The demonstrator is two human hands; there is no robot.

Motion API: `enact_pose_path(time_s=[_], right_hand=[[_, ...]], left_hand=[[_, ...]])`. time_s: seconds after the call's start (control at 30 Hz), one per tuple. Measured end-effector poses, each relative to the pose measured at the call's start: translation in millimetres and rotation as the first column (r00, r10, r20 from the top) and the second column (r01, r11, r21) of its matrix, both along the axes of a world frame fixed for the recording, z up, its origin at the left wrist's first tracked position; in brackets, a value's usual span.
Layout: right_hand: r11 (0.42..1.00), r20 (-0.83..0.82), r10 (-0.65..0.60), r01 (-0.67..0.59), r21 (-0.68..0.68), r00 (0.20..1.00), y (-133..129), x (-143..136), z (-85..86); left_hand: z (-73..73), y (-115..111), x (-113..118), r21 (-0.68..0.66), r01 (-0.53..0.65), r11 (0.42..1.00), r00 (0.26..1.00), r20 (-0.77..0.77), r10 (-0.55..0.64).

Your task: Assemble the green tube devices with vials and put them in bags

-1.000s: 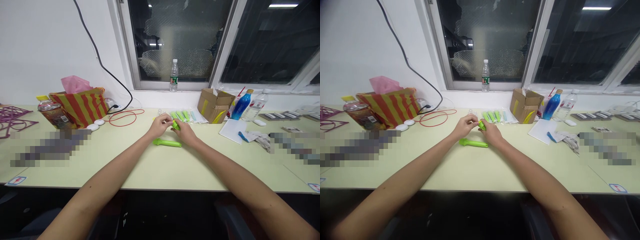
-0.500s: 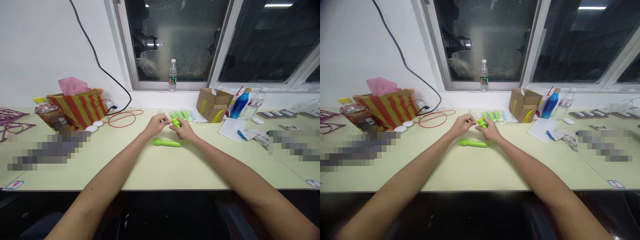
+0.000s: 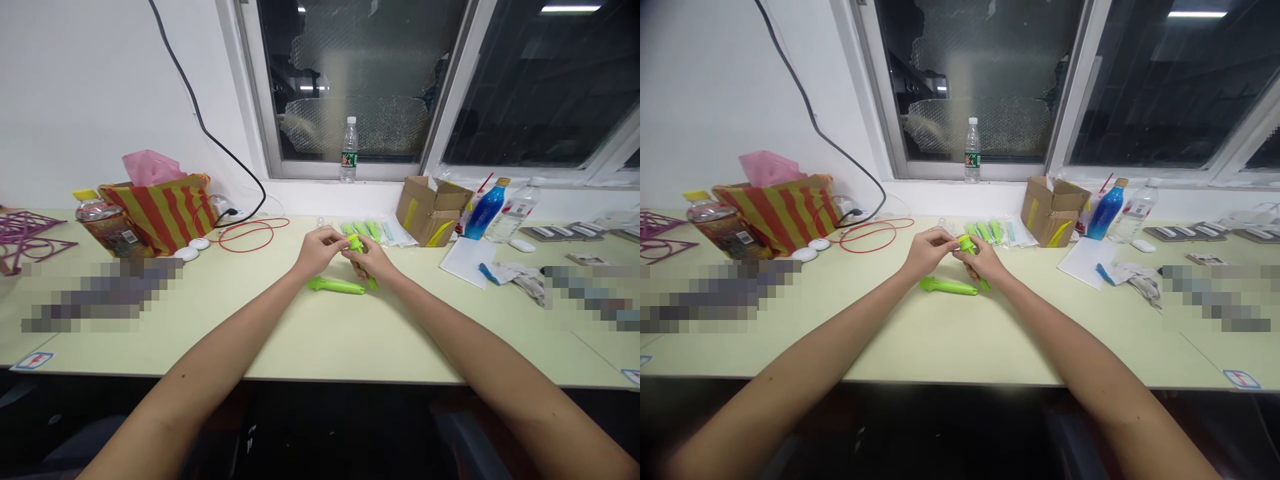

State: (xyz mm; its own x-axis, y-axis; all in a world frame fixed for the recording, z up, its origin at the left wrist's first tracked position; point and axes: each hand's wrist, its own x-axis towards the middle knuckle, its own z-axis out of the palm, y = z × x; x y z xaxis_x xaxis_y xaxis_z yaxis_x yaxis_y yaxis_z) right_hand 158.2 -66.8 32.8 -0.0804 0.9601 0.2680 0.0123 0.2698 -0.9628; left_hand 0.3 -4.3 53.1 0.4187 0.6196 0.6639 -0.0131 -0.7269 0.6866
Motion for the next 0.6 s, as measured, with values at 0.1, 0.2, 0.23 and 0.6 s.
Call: enact_pose_path(time_s=[0.1, 0.2, 0.23, 0.6], right_hand=[[0.999, -0.021, 0.027, -0.028, -0.018, 0.999, -1, 0, 1.5], [0.997, -0.055, 0.063, -0.065, -0.035, 0.996, -3, -1, 3.5], [0.996, -0.070, 0.072, -0.075, -0.043, 0.995, -4, -1, 4.2], [0.896, -0.352, 0.262, -0.361, -0.256, 0.899, -1, 16, 7.9]], left_hand=[[-1.1, -3, 3, -0.144, 0.035, 0.989, 0.998, 0.060, -0.027], [0.0, -7, 5, -0.216, 0.071, 0.974, 0.995, 0.088, -0.053], [0.4, -8, 6, -0.227, 0.085, 0.970, 0.993, 0.095, -0.064], [-4.5, -11, 9, -0.061, 0.026, 0.998, 0.998, 0.057, -0.022]])
